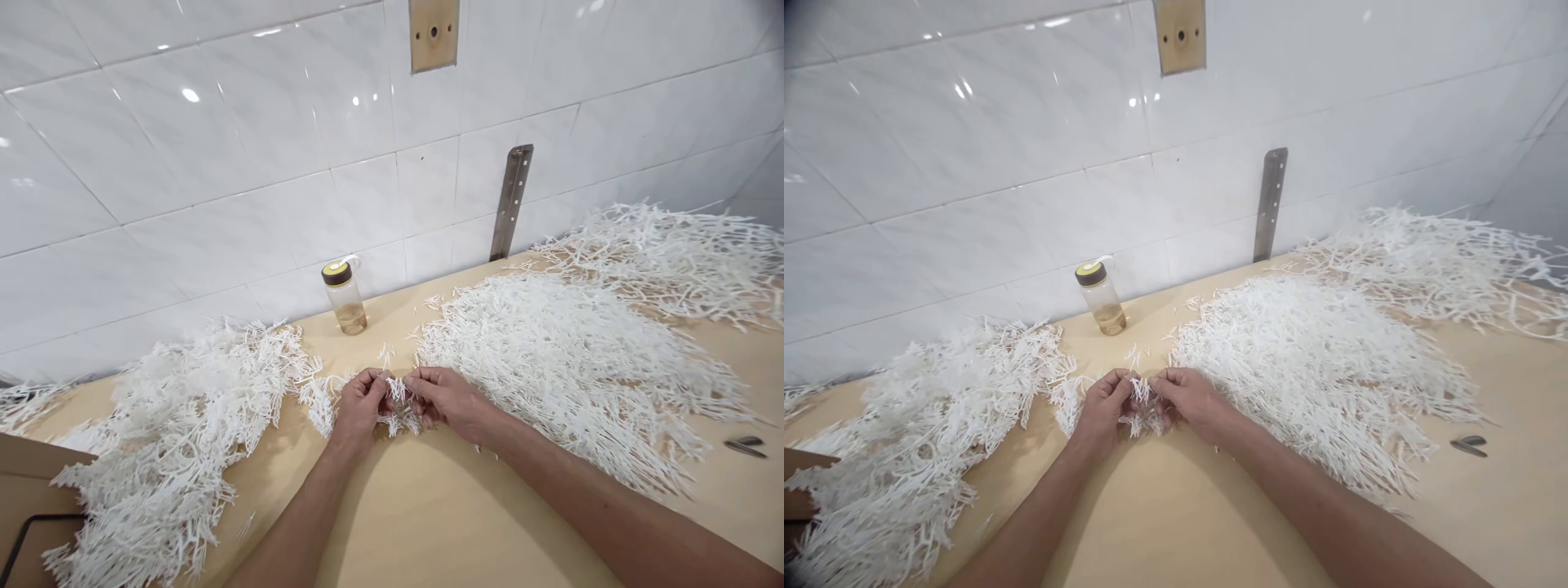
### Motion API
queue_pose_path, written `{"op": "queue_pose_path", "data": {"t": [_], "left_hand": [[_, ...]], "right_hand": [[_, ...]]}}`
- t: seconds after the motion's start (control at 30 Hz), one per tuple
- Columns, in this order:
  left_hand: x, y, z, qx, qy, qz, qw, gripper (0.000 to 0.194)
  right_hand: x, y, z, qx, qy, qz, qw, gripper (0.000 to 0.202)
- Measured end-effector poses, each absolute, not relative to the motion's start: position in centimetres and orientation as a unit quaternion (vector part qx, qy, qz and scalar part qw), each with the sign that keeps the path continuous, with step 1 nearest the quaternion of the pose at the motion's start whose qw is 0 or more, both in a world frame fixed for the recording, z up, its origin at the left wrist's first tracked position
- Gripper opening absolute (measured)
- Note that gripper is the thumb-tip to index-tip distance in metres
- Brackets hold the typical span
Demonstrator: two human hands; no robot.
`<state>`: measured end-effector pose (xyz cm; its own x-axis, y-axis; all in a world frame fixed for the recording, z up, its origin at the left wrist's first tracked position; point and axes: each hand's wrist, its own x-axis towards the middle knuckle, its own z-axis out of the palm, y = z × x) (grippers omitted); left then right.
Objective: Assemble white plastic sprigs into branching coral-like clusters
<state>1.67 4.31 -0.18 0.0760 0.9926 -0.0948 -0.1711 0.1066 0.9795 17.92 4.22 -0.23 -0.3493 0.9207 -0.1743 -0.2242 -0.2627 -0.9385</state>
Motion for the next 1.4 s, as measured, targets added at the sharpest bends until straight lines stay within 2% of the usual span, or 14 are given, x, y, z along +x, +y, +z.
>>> {"op": "queue_pose_path", "data": {"t": [0.43, 1.03, 1.4], "left_hand": [[1.8, 4.4, -0.1, 0.458, 0.477, 0.496, 0.563, 0.032], [2.2, 4.1, 0.2, 0.460, 0.473, 0.498, 0.562, 0.034], [1.8, 4.5, -0.5, 0.420, 0.464, 0.503, 0.596, 0.036]], "right_hand": [[18.3, 4.5, -1.0, -0.363, -0.467, 0.700, 0.401, 0.039], [17.6, 4.2, -1.0, -0.378, -0.429, 0.672, 0.471, 0.037], [17.9, 4.0, 0.4, -0.377, -0.402, 0.707, 0.443, 0.033]]}}
